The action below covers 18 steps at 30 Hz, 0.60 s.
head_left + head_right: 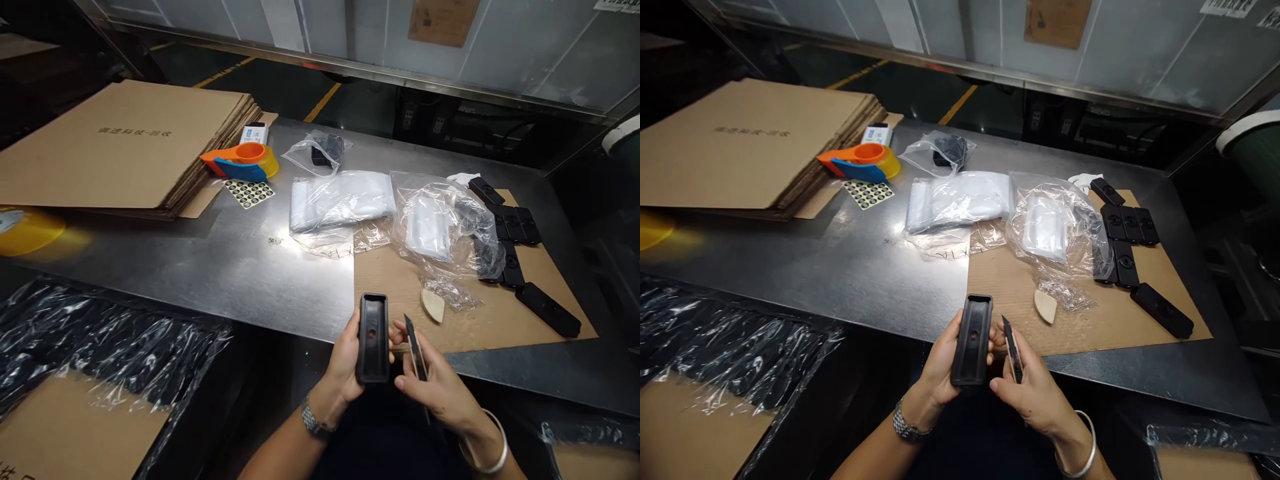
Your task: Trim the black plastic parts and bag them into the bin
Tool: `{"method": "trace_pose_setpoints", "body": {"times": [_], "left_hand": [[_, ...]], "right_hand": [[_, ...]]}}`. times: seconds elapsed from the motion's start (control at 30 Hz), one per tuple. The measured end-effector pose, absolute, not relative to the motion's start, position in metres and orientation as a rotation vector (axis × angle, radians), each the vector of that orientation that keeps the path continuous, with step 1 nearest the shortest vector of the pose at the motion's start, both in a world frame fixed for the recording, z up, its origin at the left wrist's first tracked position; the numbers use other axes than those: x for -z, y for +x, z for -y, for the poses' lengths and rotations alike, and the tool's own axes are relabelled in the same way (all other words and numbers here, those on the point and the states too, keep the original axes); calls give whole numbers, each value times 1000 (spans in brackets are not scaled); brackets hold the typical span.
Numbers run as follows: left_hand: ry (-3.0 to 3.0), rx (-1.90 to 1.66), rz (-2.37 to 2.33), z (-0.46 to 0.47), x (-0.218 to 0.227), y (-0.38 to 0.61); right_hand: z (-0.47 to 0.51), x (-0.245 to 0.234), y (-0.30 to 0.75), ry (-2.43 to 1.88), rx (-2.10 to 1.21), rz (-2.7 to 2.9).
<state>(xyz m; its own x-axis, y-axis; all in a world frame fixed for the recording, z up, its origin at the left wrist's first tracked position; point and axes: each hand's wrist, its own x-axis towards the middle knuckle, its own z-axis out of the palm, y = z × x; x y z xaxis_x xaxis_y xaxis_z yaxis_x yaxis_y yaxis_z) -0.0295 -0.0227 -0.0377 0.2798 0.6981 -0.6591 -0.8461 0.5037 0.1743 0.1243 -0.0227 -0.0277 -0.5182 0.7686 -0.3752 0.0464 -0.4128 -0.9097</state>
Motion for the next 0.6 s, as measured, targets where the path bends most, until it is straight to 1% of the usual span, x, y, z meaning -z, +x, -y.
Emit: {"method": "trace_pose_setpoints", "body": {"times": [0.1,0.2,0.27,0.33,0.47,0.53,0.6], "left_hand": [[-210,-1090,-740,21,36,-34],[-154,-1069,-687,23,31,-31],[-100,-1076,-732,27,30,-27],[-35,-1054,-834,32,31,-22],[51,-954,-910,38,37,-20],[155,-984,-935,38,38,-22],[435,-1039,-1022,38,37,-23]], "right_hand": [[21,24,129,-1285,-1832,1426],[19,23,121,-1302,-1645,1546],[14,26,114,-1313,-1525,1612],[6,30,110,-1369,-1422,1588],[-12,36,116,-1498,-1215,1342],[-14,34,121,-1468,-1271,1281],[-12,30,123,-1404,-1414,1292]]}}
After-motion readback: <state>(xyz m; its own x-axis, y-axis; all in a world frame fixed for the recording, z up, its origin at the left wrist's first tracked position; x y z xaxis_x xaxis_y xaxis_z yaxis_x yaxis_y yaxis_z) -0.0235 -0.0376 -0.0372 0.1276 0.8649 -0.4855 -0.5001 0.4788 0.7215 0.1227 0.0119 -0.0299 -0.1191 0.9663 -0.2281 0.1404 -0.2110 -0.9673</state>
